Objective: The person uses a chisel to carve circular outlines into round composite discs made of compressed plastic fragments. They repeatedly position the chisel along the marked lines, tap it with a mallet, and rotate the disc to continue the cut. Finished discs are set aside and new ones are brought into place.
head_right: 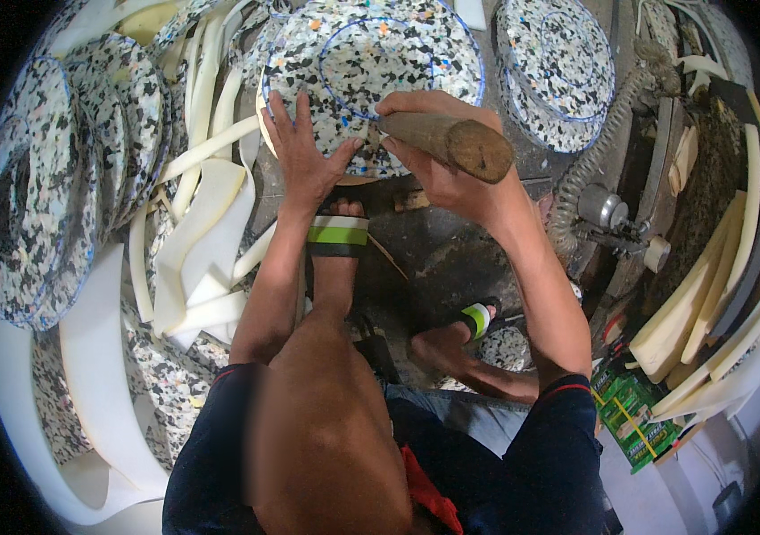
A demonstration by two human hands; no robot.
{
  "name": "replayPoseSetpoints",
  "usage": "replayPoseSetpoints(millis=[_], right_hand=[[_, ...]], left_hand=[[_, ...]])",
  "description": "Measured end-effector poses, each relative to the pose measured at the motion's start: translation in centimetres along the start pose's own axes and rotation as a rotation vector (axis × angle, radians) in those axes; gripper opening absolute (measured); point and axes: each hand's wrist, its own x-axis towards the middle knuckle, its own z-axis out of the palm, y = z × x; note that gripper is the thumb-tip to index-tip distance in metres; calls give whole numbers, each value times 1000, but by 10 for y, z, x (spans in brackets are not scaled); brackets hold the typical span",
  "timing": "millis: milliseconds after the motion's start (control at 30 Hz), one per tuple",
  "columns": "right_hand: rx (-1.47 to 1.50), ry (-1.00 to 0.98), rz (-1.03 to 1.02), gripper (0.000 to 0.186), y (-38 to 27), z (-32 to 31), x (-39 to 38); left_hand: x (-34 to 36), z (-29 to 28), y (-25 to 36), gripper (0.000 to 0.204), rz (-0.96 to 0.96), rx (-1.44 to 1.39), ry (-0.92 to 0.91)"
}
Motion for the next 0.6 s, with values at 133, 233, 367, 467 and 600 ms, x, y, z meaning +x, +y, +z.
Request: replayPoseSetpoints(millis=[133, 233, 367, 467, 600], right_hand=[[33, 36, 118, 24, -17, -19, -11], [36, 29, 61, 23, -18, -20, -12], [-31, 66, -88, 23, -6, 4, -1], [-34, 53, -49, 23, -8, 6, -1], [4, 65, 43, 22, -19, -12, -13]], left_hand=[[-1, -1, 1, 106, -4, 10, -17], [-1, -1, 2, 106, -1, 9, -15], [1, -2, 3, 106, 3, 25, -9], [0, -3, 2, 106, -11, 0, -27], [-2, -2, 1, 105, -3, 16, -25]])
